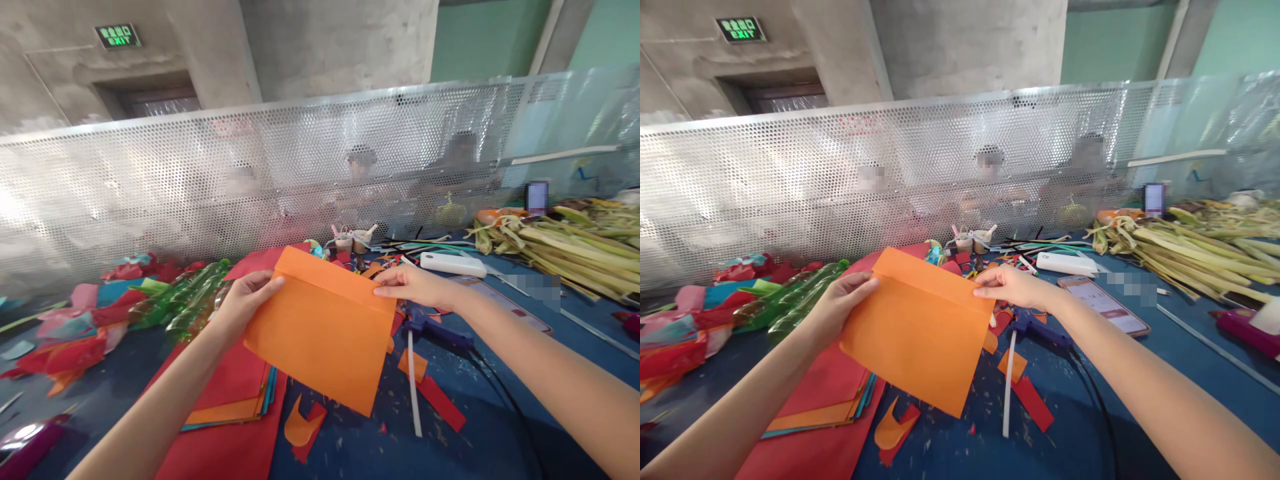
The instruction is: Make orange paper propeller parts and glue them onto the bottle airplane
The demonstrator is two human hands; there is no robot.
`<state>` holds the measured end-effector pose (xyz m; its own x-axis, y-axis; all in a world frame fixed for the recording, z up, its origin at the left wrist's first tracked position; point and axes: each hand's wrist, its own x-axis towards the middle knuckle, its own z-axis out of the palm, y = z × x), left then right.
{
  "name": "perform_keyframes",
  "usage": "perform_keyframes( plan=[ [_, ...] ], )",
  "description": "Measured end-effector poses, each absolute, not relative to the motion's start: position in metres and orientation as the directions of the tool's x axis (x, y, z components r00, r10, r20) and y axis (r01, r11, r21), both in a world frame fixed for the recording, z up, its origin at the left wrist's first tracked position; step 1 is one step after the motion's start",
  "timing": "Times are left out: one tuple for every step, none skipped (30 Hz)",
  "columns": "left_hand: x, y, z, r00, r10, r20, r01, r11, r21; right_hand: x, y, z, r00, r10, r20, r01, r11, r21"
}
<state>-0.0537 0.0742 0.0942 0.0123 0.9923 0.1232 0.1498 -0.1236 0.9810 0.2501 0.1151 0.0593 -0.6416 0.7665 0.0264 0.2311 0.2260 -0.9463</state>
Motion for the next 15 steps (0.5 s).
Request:
perform_keyframes(
  plan=[
    [-0.053, 0.073, 0.095, 0.017, 0.993, 0.116, 0.154, -0.117, 0.981, 0.251, 0.116, 0.059, -0.642, 0.767, 0.023, 0.233, 0.223, -0.946],
    [-0.053, 0.073, 0.096, 0.015, 0.994, 0.112, 0.16, -0.113, 0.981, 0.251, 0.116, 0.059, -0.652, 0.758, 0.017, 0.231, 0.221, -0.947],
    [-0.053, 0.072, 0.096, 0.01, 0.994, 0.111, 0.165, -0.111, 0.98, 0.251, 0.116, 0.058, -0.667, 0.745, 0.01, 0.226, 0.216, -0.95],
    [-0.052, 0.071, 0.096, 0.006, 0.994, 0.111, 0.169, -0.11, 0.979, 0.251, 0.115, 0.058, -0.683, 0.73, 0.004, 0.219, 0.21, -0.953],
    [-0.052, 0.071, 0.096, 0.002, 0.994, 0.11, 0.173, -0.108, 0.979, 0.25, 0.114, 0.059, -0.695, 0.719, -0.001, 0.211, 0.202, -0.956],
    [-0.053, 0.072, 0.095, 0.0, 0.994, 0.108, 0.176, -0.107, 0.979, 0.248, 0.113, 0.059, -0.701, 0.713, -0.006, 0.202, 0.191, -0.961],
    [-0.053, 0.072, 0.094, -0.005, 0.994, 0.109, 0.178, -0.106, 0.978, 0.247, 0.111, 0.06, -0.691, 0.722, -0.002, 0.186, 0.175, -0.967],
    [-0.055, 0.074, 0.093, -0.014, 0.994, 0.111, 0.18, -0.107, 0.978, 0.245, 0.11, 0.061, -0.667, 0.745, 0.01, 0.162, 0.158, -0.974],
    [-0.056, 0.076, 0.091, -0.026, 0.993, 0.118, 0.181, -0.111, 0.977, 0.244, 0.109, 0.061, -0.632, 0.775, 0.028, 0.131, 0.142, -0.981],
    [-0.059, 0.08, 0.09, -0.041, 0.991, 0.13, 0.183, -0.12, 0.976, 0.244, 0.109, 0.062, -0.587, 0.808, 0.05, 0.094, 0.13, -0.987],
    [-0.061, 0.083, 0.088, -0.054, 0.988, 0.145, 0.188, -0.132, 0.973, 0.245, 0.11, 0.062, -0.536, 0.841, 0.075, 0.055, 0.123, -0.991],
    [-0.064, 0.088, 0.087, -0.061, 0.985, 0.161, 0.196, -0.146, 0.97, 0.246, 0.112, 0.062, -0.482, 0.871, 0.1, 0.016, 0.123, -0.992],
    [-0.067, 0.092, 0.086, -0.058, 0.983, 0.172, 0.211, -0.156, 0.965, 0.249, 0.115, 0.061, -0.428, 0.895, 0.122, -0.019, 0.126, -0.992],
    [-0.07, 0.095, 0.085, -0.041, 0.984, 0.174, 0.231, -0.161, 0.96, 0.252, 0.119, 0.06, -0.374, 0.917, 0.139, -0.053, 0.129, -0.99],
    [-0.072, 0.098, 0.084, -0.013, 0.986, 0.168, 0.256, -0.159, 0.954, 0.256, 0.123, 0.058, -0.316, 0.936, 0.154, -0.087, 0.133, -0.987]
  ],
)
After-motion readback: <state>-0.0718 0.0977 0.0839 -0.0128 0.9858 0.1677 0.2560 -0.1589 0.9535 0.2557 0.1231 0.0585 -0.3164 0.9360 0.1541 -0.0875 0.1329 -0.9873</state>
